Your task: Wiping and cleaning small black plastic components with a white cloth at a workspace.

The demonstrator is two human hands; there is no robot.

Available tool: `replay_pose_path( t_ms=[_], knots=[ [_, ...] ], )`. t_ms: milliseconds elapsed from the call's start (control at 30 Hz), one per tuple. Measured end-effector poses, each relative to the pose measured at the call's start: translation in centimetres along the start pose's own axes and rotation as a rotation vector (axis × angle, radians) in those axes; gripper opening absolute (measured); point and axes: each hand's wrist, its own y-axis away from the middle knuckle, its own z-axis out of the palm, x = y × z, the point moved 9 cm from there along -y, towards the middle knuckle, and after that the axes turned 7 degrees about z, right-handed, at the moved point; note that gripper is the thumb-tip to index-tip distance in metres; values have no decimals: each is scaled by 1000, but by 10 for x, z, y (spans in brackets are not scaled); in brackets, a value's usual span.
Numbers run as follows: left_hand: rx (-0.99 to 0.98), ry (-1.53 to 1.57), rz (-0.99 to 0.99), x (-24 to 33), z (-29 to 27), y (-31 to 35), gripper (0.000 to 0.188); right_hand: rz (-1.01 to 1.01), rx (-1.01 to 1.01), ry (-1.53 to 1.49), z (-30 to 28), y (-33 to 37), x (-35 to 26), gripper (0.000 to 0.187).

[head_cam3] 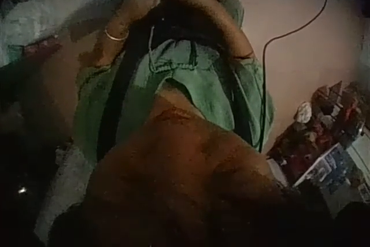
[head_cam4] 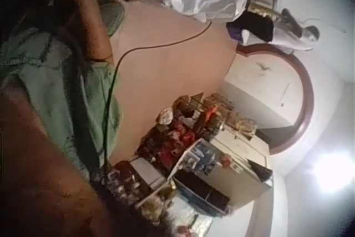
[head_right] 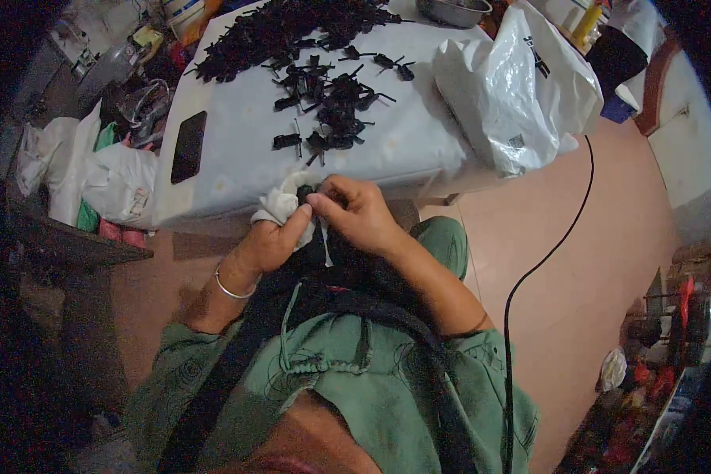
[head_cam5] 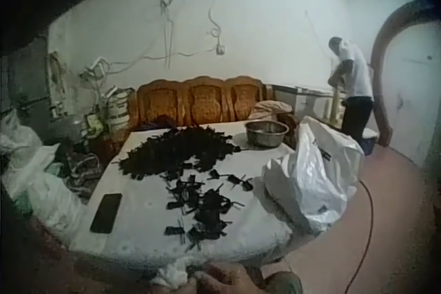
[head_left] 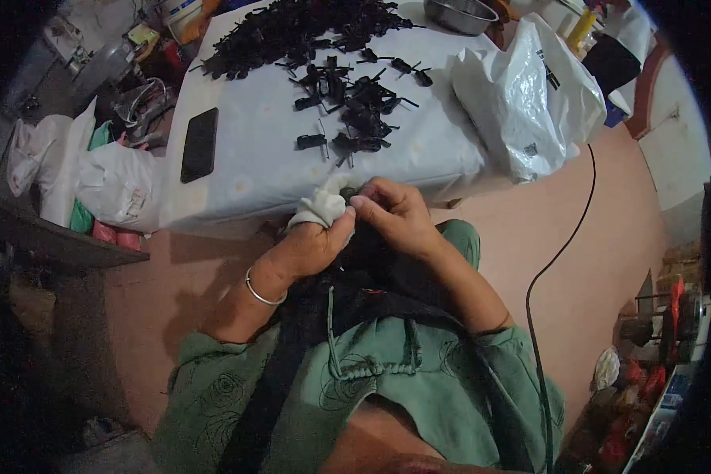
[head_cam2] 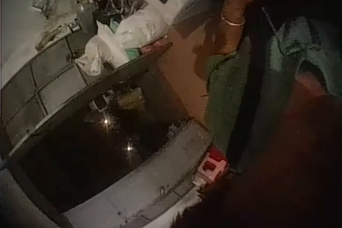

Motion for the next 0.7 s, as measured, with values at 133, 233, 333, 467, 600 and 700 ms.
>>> replay_pose_path(
  t_ms=[133, 233, 333, 467, 600, 700],
  knots=[
    [31, 237, -49, -16, -4, -5, 24, -141, 51, 135, -1, 5, -19, 21],
    [39, 235, -63, -21, -7, -4, 20, -105, 15, 255, 0, 4, -19, 22],
    [80, -125, 159, 2, -8, -3, 20, -116, -28, 299, 5, 1, -19, 21],
    [95, -422, 463, 6, -1, 3, 18, -14, -116, 287, 9, -1, -13, 21],
    [41, -492, 495, 6, 8, 7, 17, -55, -31, 309, 12, 2, -7, 22],
    [63, -479, 444, 5, 10, 0, 17, -134, 70, 318, 11, 6, -5, 22]
  ],
)
